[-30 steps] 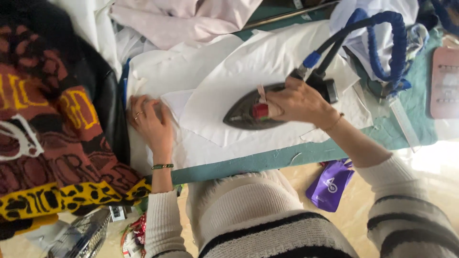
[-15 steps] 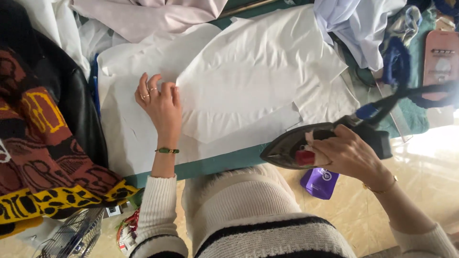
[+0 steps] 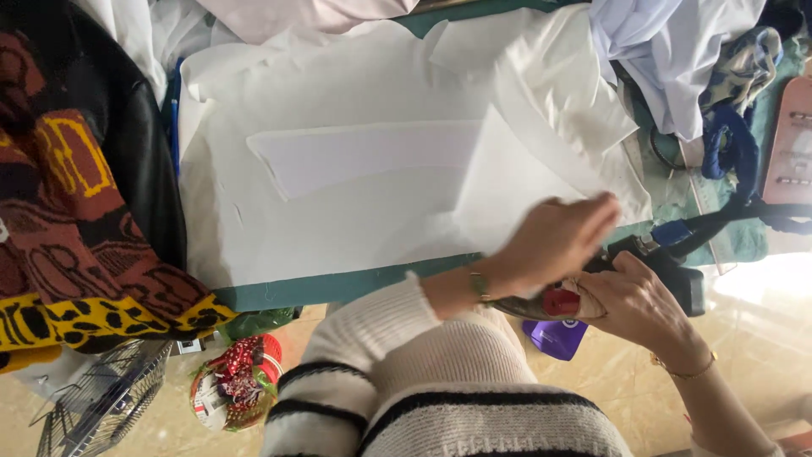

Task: Ironing and pressing white fabric pieces on a workbench.

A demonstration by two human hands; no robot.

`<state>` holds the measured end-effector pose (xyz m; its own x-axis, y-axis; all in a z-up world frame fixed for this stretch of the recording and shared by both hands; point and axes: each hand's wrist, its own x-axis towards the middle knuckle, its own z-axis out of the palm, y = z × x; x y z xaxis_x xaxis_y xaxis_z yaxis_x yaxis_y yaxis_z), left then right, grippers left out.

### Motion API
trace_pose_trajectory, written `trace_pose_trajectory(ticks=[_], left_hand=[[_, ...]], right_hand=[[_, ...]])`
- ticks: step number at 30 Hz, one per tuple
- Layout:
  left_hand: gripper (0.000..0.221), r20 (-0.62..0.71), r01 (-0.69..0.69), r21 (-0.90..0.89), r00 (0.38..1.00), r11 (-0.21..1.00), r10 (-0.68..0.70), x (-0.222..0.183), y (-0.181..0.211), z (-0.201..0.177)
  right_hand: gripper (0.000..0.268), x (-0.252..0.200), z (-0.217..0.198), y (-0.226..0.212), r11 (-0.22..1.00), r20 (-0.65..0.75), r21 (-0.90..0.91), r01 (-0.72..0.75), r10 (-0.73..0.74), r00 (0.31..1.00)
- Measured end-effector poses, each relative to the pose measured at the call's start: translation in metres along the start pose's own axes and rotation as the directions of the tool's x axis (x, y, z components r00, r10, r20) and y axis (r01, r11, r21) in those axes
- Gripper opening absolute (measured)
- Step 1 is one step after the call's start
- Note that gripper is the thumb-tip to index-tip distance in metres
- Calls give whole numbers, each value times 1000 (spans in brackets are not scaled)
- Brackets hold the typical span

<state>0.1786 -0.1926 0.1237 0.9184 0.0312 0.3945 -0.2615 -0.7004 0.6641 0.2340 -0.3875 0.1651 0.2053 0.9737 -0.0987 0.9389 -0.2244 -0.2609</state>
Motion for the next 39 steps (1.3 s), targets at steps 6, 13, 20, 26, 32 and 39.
trace_pose_trajectory(ticks=[6, 13, 20, 26, 32, 39], left_hand=[[13, -110, 29, -585, 987, 810, -114, 32, 29, 30], [14, -54, 32, -722, 993, 691, -102, 85, 56, 48], [42, 90, 116, -596, 993, 794, -78, 173, 29, 20], [31, 158, 158, -645, 985, 747, -73, 178, 38, 12], [20, 218, 226, -685, 971, 693, -101, 172, 17, 13], [11, 263, 315, -712, 948, 628, -178, 161, -47, -16]], right_hand=[[41, -13, -14, -6, 999, 21, -43, -1, 2, 1000], [29, -50, -5, -5, 994, -15, -70, -78, 77, 997], [39, -81, 12, -6, 968, 27, -147, -203, 209, 978], [33, -73, 6, -12, 980, -52, -139, -144, 138, 989], [39, -69, 8, -11, 982, -44, -141, -128, 123, 991], [30, -63, 5, -10, 990, -6, -62, -125, 125, 992]])
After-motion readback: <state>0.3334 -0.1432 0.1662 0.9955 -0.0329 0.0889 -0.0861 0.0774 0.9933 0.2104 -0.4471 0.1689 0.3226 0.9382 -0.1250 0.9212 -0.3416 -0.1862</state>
